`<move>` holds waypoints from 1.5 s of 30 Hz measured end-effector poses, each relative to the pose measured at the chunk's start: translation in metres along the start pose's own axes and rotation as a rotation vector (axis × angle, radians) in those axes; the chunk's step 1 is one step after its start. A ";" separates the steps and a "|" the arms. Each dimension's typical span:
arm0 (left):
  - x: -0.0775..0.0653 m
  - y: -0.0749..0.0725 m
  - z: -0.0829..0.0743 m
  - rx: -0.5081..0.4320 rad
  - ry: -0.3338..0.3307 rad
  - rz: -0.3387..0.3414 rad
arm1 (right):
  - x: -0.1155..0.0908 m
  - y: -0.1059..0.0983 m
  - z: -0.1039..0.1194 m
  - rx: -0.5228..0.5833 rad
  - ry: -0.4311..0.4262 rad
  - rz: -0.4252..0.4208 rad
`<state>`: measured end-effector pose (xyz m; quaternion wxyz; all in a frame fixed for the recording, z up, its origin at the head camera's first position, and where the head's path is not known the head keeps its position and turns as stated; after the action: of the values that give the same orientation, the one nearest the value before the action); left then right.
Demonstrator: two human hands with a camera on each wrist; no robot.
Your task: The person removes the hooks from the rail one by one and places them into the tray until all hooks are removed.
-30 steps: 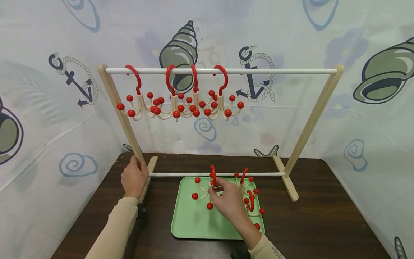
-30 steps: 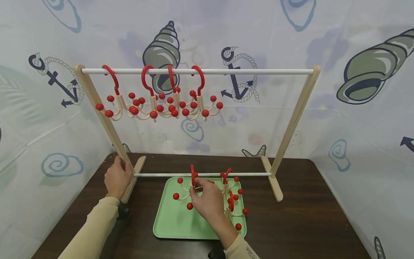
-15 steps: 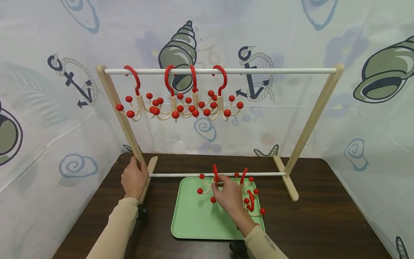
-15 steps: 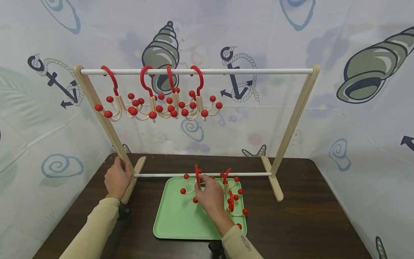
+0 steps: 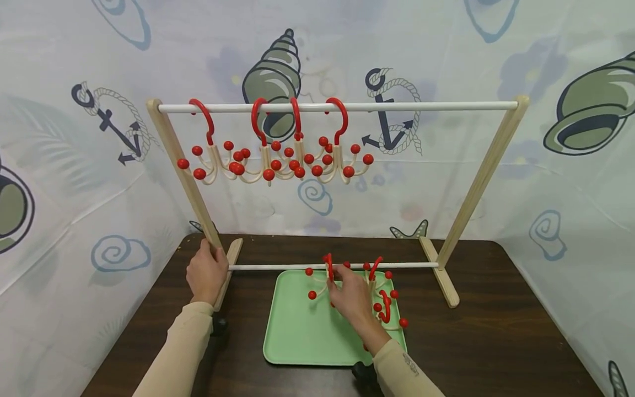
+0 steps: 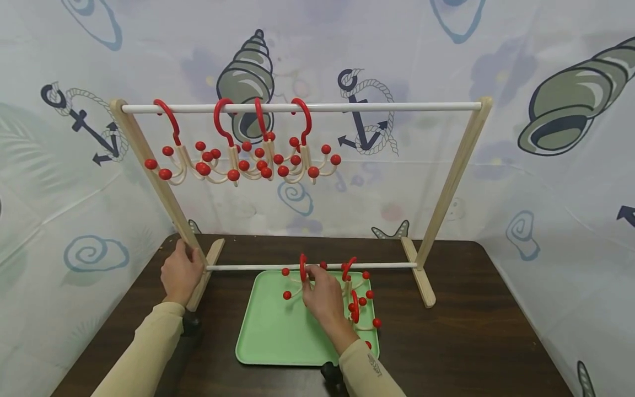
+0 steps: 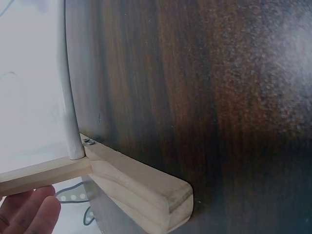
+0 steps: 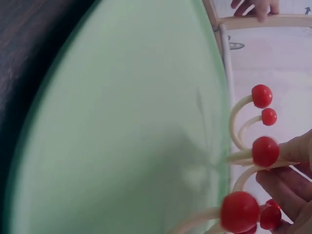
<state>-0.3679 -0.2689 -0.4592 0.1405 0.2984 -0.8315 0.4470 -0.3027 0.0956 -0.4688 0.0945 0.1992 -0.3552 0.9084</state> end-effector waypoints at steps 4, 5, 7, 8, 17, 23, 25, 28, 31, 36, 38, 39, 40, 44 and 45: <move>0.000 0.001 0.001 0.005 -0.005 0.006 | 0.001 0.004 -0.007 0.002 0.028 0.015; 0.000 0.001 0.001 0.006 -0.005 0.005 | 0.001 0.005 -0.009 0.004 0.036 0.017; 0.001 0.000 0.000 0.004 -0.003 0.000 | 0.001 0.005 -0.013 0.013 0.058 0.021; 0.001 0.000 0.000 0.003 -0.001 -0.002 | 0.002 0.005 -0.014 0.012 0.062 0.021; 0.001 0.000 -0.001 -0.002 -0.003 -0.005 | 0.001 0.002 -0.023 0.005 0.132 0.034; 0.001 0.001 0.000 -0.003 0.004 -0.004 | -0.001 -0.001 -0.027 -0.020 0.136 0.025; 0.001 0.001 0.000 -0.004 0.004 -0.006 | -0.002 -0.001 -0.028 -0.028 0.140 0.026; 0.001 0.001 0.000 -0.003 0.008 -0.011 | -0.003 -0.001 -0.028 -0.042 0.139 0.026; 0.001 0.000 0.000 -0.001 0.016 -0.020 | -0.002 0.000 -0.026 -0.056 0.123 0.025; 0.000 -0.002 -0.001 -0.002 0.020 -0.035 | -0.004 -0.002 -0.021 -0.086 0.107 0.032; 0.000 -0.002 -0.001 -0.004 0.019 -0.035 | -0.004 -0.003 -0.019 -0.089 0.104 0.032; 0.000 -0.002 -0.001 -0.005 0.019 -0.034 | -0.004 -0.004 -0.017 -0.089 0.105 0.033; -0.001 -0.002 -0.001 -0.006 0.019 -0.033 | -0.005 -0.005 -0.015 -0.086 0.104 0.037; 0.000 -0.001 -0.001 -0.009 0.016 -0.030 | -0.005 -0.009 -0.009 -0.024 0.139 0.064; 0.000 -0.001 0.000 -0.009 0.016 -0.029 | -0.005 -0.010 -0.007 -0.003 0.155 0.074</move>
<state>-0.3672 -0.2688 -0.4584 0.1546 0.3061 -0.8280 0.4436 -0.2969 0.1080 -0.4698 0.0884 0.1152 -0.3551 0.9235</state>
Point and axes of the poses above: each hand's wrist, its own x-axis towards the middle knuckle, its own y-axis out of the palm, z = x × y, the point moved 7 cm from there along x, towards the middle knuckle
